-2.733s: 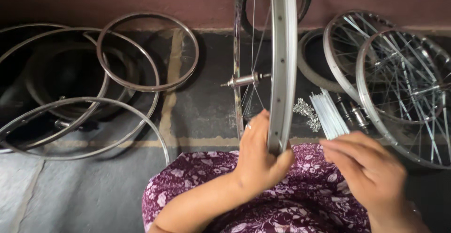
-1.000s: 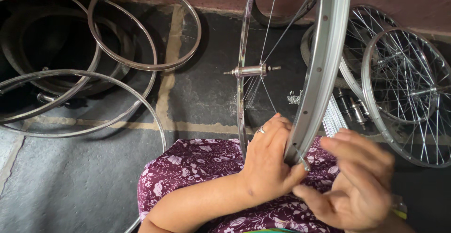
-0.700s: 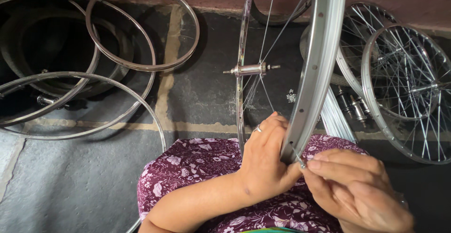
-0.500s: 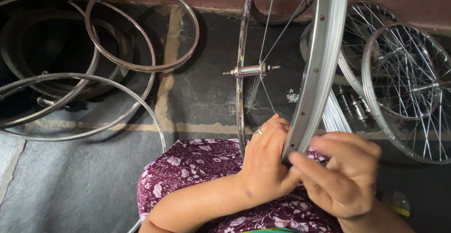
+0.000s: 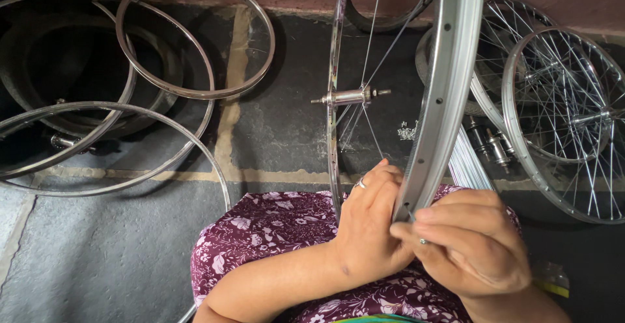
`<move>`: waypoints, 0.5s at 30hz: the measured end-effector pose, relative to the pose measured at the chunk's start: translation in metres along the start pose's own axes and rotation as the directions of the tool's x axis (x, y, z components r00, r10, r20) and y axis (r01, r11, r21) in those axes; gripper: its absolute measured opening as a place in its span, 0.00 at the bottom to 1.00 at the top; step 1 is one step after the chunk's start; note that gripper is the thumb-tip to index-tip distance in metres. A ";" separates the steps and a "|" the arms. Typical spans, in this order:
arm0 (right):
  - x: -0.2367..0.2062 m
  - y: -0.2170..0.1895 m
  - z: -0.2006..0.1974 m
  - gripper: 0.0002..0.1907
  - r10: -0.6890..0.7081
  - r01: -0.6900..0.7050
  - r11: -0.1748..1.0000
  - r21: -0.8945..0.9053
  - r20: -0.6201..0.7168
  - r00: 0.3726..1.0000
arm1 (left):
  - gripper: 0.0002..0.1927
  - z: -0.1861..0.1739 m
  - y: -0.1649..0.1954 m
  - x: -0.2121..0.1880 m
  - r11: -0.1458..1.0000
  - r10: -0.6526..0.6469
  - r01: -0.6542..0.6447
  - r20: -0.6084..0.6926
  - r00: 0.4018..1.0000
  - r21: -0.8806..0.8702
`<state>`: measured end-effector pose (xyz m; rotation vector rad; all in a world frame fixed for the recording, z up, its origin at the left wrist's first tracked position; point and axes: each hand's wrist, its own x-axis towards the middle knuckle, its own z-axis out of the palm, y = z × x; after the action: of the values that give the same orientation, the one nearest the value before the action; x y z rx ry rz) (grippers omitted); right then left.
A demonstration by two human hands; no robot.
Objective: The person inserts multiple spokes into the hub flanges, then attaches the hub to a rim by threading spokes through rim holes. They tighten the spokes by hand to secure the rim to the hub.
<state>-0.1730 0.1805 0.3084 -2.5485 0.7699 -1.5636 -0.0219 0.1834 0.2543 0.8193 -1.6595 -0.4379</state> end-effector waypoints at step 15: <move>-0.011 -0.011 -0.024 0.15 0.001 0.035 0.977 -0.211 0.170 0.986 | 0.23 0.002 -0.004 -0.006 0.999 -0.048 0.047 0.060 0.997 0.014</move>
<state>-0.1930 0.2003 0.3149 -2.7992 0.9445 -1.3104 -0.0225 0.1850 0.2469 0.8632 -1.7030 -0.4901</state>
